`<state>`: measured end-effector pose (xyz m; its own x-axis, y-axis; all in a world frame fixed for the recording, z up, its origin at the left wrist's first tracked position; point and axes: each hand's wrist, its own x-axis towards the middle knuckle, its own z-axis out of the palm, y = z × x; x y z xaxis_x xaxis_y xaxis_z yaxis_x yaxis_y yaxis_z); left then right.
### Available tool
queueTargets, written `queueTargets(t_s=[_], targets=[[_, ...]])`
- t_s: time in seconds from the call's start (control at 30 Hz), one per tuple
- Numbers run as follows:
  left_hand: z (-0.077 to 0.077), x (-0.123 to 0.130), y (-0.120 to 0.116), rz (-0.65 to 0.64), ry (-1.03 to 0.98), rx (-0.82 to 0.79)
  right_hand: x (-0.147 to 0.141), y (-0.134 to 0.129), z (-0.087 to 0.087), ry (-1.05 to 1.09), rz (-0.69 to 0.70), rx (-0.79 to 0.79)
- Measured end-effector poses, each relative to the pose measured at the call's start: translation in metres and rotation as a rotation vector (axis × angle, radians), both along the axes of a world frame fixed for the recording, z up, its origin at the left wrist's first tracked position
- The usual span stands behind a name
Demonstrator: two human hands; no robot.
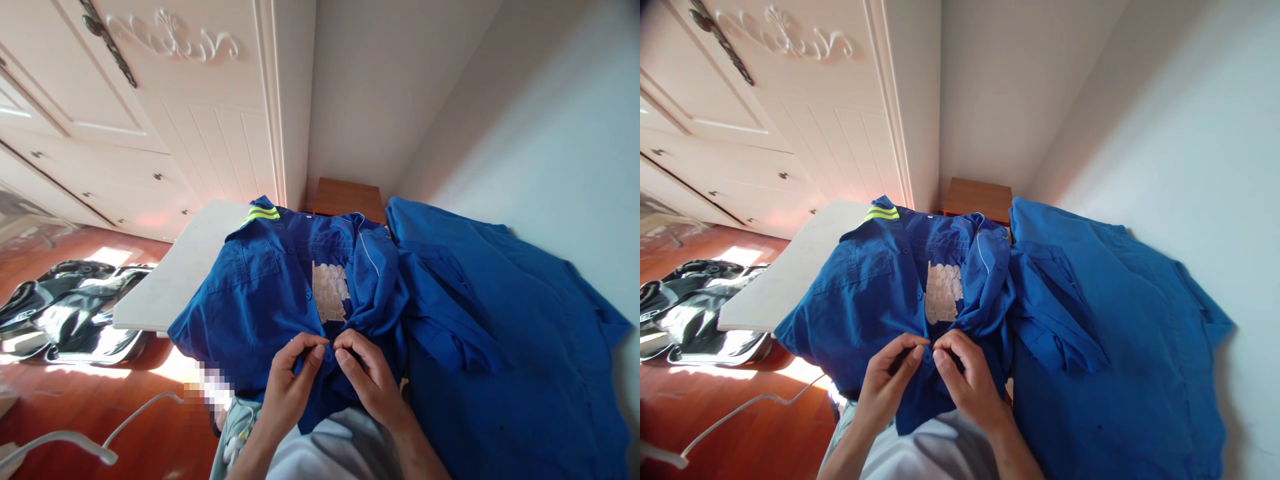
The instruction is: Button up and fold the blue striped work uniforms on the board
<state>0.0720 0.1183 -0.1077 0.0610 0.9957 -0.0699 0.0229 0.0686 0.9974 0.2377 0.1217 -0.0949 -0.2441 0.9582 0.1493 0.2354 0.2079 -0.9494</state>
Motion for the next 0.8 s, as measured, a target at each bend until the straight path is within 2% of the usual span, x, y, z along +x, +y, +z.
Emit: queueTargets(t_s=[0.1,0.2,0.33,0.5,0.6,0.67,0.8], targets=[[-0.003,0.000,-0.001,0.026,-0.017,0.003,0.004,0.001,0.001,-0.030,0.016,0.024],[-0.005,0.001,0.000,0.029,-0.006,0.079,0.007,0.001,0.002,-0.056,0.047,0.016],[-0.002,0.004,0.002,0.077,0.079,0.293,0.006,0.002,0.001,-0.054,0.047,0.000],[0.005,0.003,-0.002,0.248,0.290,0.619,-0.002,0.000,-0.004,-0.036,-0.057,-0.006],[0.004,0.001,-0.004,0.159,0.362,0.753,-0.005,0.000,-0.005,-0.007,-0.070,-0.008],[0.002,0.001,-0.005,0.111,0.381,0.763,-0.006,0.000,-0.005,0.014,-0.034,-0.014],[-0.001,0.003,-0.004,0.133,0.390,0.743,-0.004,-0.001,-0.003,0.045,0.000,-0.013]])
